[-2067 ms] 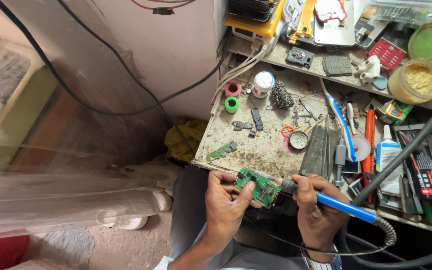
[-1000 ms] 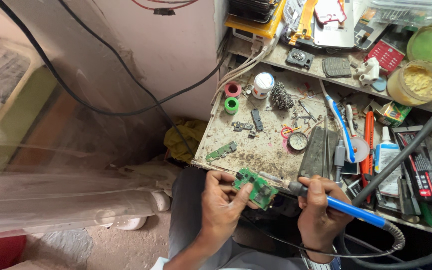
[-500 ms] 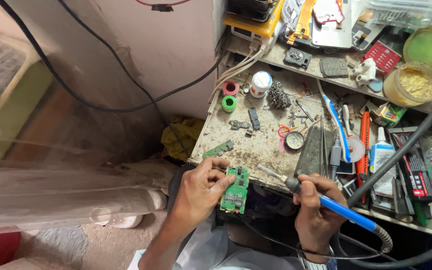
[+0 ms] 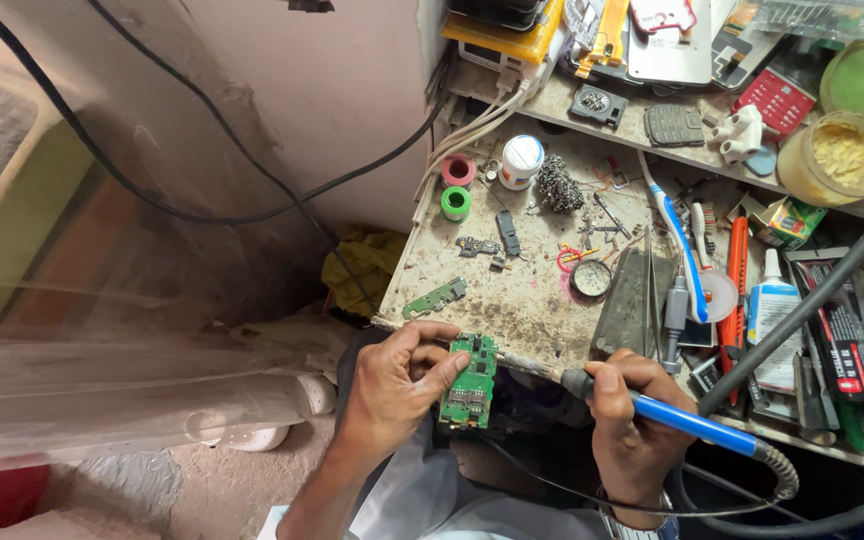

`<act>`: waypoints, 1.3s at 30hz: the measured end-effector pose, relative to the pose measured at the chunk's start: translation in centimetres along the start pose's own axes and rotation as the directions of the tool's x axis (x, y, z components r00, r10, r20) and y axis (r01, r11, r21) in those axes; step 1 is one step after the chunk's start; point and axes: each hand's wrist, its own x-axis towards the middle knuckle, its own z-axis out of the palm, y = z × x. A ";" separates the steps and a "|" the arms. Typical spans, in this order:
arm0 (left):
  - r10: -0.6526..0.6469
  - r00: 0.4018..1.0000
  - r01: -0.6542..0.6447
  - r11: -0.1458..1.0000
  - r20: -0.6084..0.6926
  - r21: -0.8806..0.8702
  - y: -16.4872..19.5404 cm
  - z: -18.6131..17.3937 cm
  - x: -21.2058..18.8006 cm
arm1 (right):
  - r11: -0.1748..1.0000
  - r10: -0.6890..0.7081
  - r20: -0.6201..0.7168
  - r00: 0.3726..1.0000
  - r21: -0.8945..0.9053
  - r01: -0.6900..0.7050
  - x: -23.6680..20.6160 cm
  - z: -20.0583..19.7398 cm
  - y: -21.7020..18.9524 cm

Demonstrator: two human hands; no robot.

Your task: The person sits on the floor and uses a soldering iron to work on a green circuit board. They hold the board with one hand and apply the soldering iron with the other, occasionally using tweezers to adjust components.

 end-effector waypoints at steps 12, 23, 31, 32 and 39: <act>-0.021 1.000 0.022 0.999 -0.018 0.034 0.4 0.0 -0.1 | 1.000 -0.009 0.027 1.000 -0.014 0.009 0.2 0.1 -0.1; 0.018 0.999 -0.014 0.991 -0.030 0.135 1.0 -0.2 -0.2 | 0.999 -0.013 0.035 0.999 -0.044 0.014 0.3 0.1 -0.4; 0.024 0.999 -0.016 0.985 -0.041 0.169 1.0 -0.2 -0.2 | 1.000 0.002 0.033 0.999 -0.022 -0.001 0.2 0.0 -0.2; 0.023 0.999 -0.017 0.989 -0.039 0.148 0.9 -0.1 -0.2 | 1.000 -0.001 0.035 0.999 -0.026 0.002 0.2 0.0 -0.2; 0.000 0.999 0.004 0.992 -0.036 0.127 0.8 -0.2 -0.3 | 0.999 -0.007 0.033 0.999 -0.036 0.008 0.2 0.0 -0.2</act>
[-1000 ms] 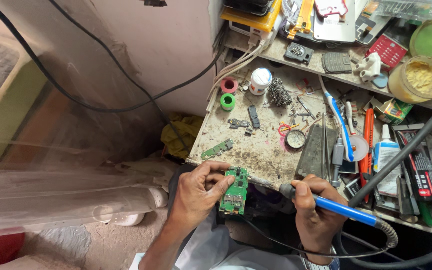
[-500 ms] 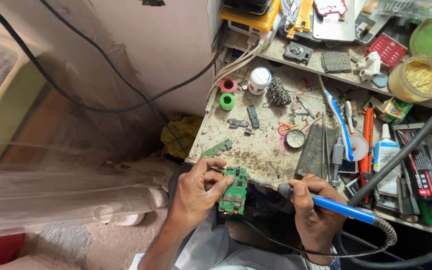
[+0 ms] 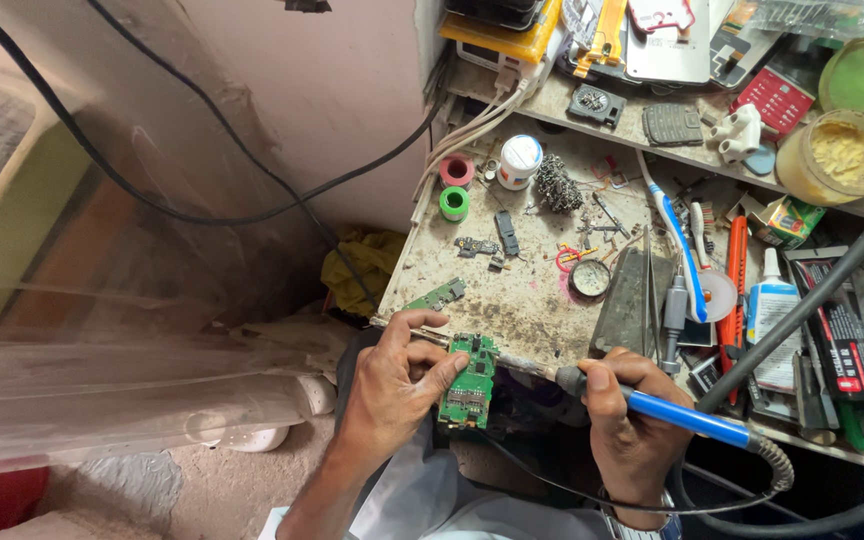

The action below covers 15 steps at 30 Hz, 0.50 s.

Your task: The person sits on the floor and uses a soldering iron to work on a green circuit board. They hold the board with one hand and apply the soldering iron with the other, occasionally using tweezers to adjust components.

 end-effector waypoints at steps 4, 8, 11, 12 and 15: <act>0.034 0.999 -0.034 0.999 -0.003 0.006 -0.3 0.1 0.1 | 0.999 0.017 -0.010 1.000 0.031 -0.017 -0.1 0.0 0.2; 0.047 0.999 -0.047 0.999 -0.011 0.019 -0.4 0.2 0.1 | 1.000 0.015 -0.005 1.000 -0.001 -0.015 -0.1 -0.2 0.4; 0.011 1.000 -0.011 1.000 -0.003 0.014 -0.5 0.2 0.2 | 0.998 0.064 -0.014 0.998 0.007 -0.064 -0.2 -0.4 0.5; -0.003 1.000 0.003 1.000 0.003 0.007 -0.5 0.1 0.2 | 0.996 0.090 -0.025 0.996 0.019 -0.089 -0.2 -0.4 0.6; -0.059 0.998 0.062 0.992 0.028 -0.113 -0.6 0.3 0.4 | 0.981 0.141 -0.013 0.990 0.133 -0.138 0.1 -0.6 0.7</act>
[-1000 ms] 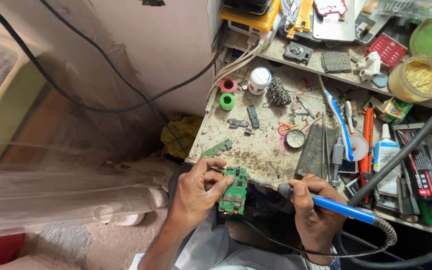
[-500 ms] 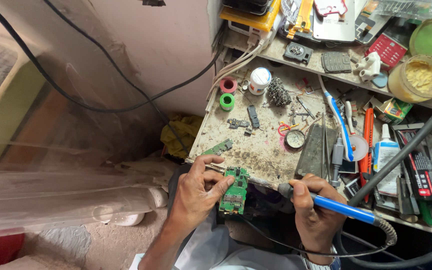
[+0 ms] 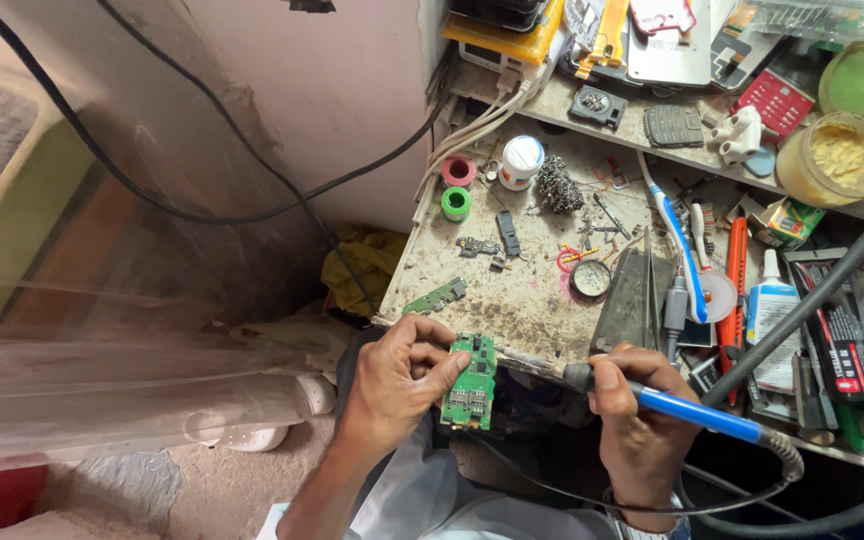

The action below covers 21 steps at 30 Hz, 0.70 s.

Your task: The person sits on the floor and uses a soldering iron to work on a green circuit board. They hold the board with one hand and apply the soldering iron with the other, occasionally using tweezers to adjust components.

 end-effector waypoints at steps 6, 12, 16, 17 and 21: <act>0.009 1.000 -0.008 0.999 -0.013 0.047 0.6 0.0 0.0 | 0.999 -0.018 0.069 0.997 -0.033 0.021 0.4 -0.2 -0.6; 0.024 0.999 -0.025 1.000 0.028 0.014 0.9 -0.3 -0.2 | 0.985 -0.087 0.079 0.993 -0.140 0.097 0.4 0.1 -1.4; 0.046 0.999 -0.046 0.999 0.028 -0.009 0.4 -0.3 -0.4 | 0.983 -0.105 0.091 0.990 -0.141 0.117 0.4 0.2 -1.4; 0.053 0.998 -0.053 0.999 0.023 0.004 0.3 -0.3 -0.4 | 0.984 -0.101 0.090 0.991 -0.141 0.113 0.4 0.2 -1.4; 0.122 0.993 -0.122 0.990 0.006 0.075 -0.3 -0.3 -0.2 | 0.982 -0.103 0.089 0.991 -0.152 0.116 0.4 0.1 -1.3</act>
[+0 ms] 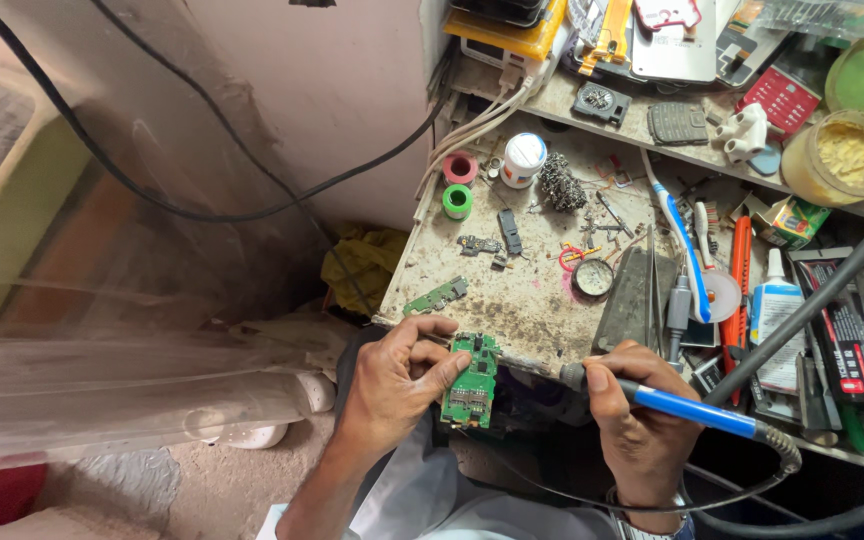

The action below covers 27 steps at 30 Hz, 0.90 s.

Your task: The person sits on the floor and uses a soldering iron to work on a green circuit board. They hold the board with one hand and apply the soldering iron with the other, occasionally using tweezers to adjust components.

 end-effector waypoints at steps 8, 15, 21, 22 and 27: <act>-0.035 0.999 0.036 0.998 -0.008 0.043 0.3 -0.1 0.0 | 1.000 -0.009 0.016 1.000 0.014 0.009 0.1 0.1 -0.1; -0.073 0.997 0.073 0.997 0.004 -0.003 0.4 0.0 0.0 | 1.000 -0.019 -0.022 1.000 0.007 0.019 0.0 0.1 0.0; -0.073 0.997 0.073 0.997 0.001 0.029 0.3 -0.1 -0.1 | 0.998 0.005 -0.040 0.999 0.060 -0.002 -0.2 0.4 0.2; -0.066 0.998 0.066 0.997 0.001 0.032 0.3 -0.1 -0.1 | 0.997 0.022 -0.045 0.999 0.069 -0.019 -0.2 0.3 0.3; -0.056 0.998 0.056 0.997 -0.015 0.049 0.6 0.2 -0.4 | 0.998 0.028 -0.038 0.999 0.064 -0.025 -0.4 0.1 0.1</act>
